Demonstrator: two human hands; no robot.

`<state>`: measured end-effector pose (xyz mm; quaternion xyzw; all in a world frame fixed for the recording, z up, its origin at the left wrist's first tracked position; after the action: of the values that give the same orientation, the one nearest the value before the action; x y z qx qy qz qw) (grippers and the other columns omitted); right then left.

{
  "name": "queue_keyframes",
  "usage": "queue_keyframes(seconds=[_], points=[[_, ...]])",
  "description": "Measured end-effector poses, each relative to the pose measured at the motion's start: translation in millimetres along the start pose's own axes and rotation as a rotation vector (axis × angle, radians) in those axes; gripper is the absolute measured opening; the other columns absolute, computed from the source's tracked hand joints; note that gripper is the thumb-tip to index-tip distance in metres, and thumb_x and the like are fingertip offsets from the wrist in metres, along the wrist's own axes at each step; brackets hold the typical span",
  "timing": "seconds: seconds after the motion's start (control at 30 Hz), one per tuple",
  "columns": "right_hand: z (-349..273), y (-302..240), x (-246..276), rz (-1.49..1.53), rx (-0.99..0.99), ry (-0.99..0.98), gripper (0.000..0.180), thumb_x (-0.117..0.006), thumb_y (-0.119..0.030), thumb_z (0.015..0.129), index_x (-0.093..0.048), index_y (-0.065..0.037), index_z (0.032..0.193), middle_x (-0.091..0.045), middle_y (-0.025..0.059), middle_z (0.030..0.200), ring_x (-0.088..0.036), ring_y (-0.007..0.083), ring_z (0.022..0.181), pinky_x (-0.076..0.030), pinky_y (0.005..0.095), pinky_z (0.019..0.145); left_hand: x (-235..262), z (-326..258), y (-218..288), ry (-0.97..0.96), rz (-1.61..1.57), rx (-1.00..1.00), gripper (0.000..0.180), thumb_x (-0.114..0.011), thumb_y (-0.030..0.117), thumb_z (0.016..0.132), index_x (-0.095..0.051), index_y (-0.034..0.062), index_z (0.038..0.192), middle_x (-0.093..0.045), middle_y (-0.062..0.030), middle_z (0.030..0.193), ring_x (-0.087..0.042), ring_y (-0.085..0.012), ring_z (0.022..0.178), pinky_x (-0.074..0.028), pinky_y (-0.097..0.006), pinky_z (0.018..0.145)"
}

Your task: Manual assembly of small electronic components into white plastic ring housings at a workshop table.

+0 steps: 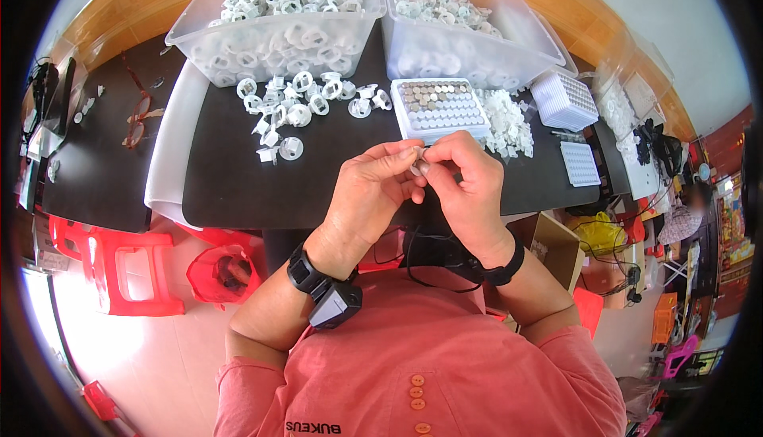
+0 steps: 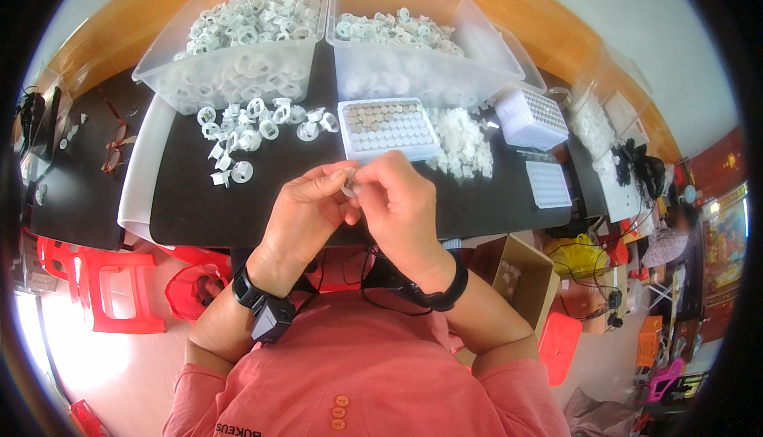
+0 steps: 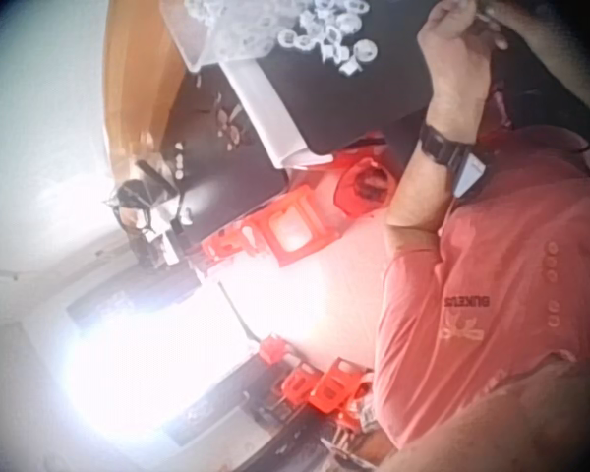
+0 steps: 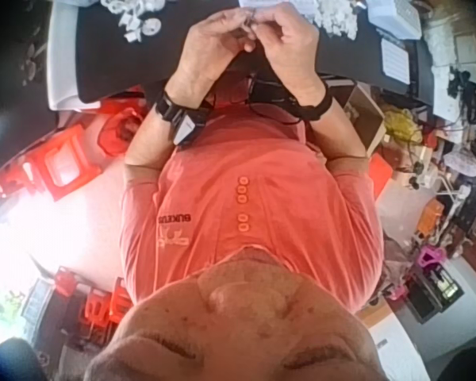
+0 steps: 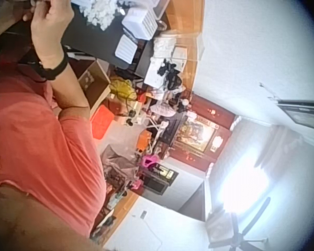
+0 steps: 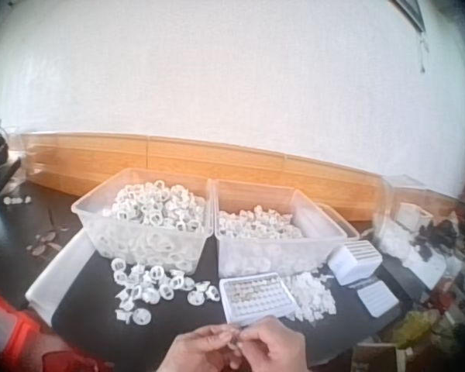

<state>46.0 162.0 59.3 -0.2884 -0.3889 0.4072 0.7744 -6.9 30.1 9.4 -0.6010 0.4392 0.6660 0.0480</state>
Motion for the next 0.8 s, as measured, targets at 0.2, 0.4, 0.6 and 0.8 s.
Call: queue_keyframes(seconds=[0.2,0.4,0.6,0.8], points=[[-0.1,-2.2,1.5,-0.026,0.045,-0.009,0.012,-0.062,0.011,0.087,-0.061,-0.001,0.09,-0.064,0.008,0.083,-0.069,0.0172,0.068,-0.054,0.0292,0.061,-1.0,-1.4,0.4,0.01,0.009,-0.003,0.028,-0.066,0.013,0.097,-0.064,-0.0067,0.118,-0.068,-0.0114,0.095,-0.064,-0.0206,0.084,-0.051,-0.034,0.07],[2.0,0.6,4.5,-0.015,-0.023,-0.017,0.009,-0.067,0.008,0.088,-0.063,-0.001,0.088,-0.068,0.0068,0.08,-0.069,0.0139,0.07,-0.053,0.0275,0.062,-1.0,-0.5,0.6,0.004,0.011,-0.002,0.029,-0.066,0.013,0.097,-0.063,-0.0071,0.118,-0.068,-0.0115,0.094,-0.064,-0.0203,0.084,-0.051,-0.034,0.07],[2.2,4.7,3.3,0.171,-0.295,-0.036,0.007,-0.069,0.006,0.088,-0.064,0.0,0.09,-0.072,0.0069,0.079,-0.067,0.0093,0.071,-0.052,0.0247,0.064,-0.7,0.2,0.3,-0.014,0.006,-0.007,0.029,-0.066,0.013,0.098,-0.062,-0.0079,0.118,-0.068,-0.0116,0.097,-0.064,-0.0202,0.085,-0.05,-0.034,0.07],[0.1,-1.7,3.5,0.143,-0.253,-0.044,0.006,-0.067,0.006,0.089,-0.063,0.001,0.09,-0.071,0.0067,0.08,-0.066,0.01,0.068,-0.052,0.0252,0.062,-0.4,-0.8,0.2,0.008,0.01,0.007,0.029,-0.066,0.014,0.098,-0.062,-0.0069,0.118,-0.068,-0.0113,0.096,-0.064,-0.0203,0.085,-0.05,-0.034,0.07]])
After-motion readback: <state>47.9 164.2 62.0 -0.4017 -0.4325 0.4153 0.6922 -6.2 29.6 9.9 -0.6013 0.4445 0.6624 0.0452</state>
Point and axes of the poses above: each hand's wrist, its own z-axis towards the middle knuckle, its own x-axis out of the back of the hand, y = z × x, the point moved 3 cm from there along z, towards the middle knuckle
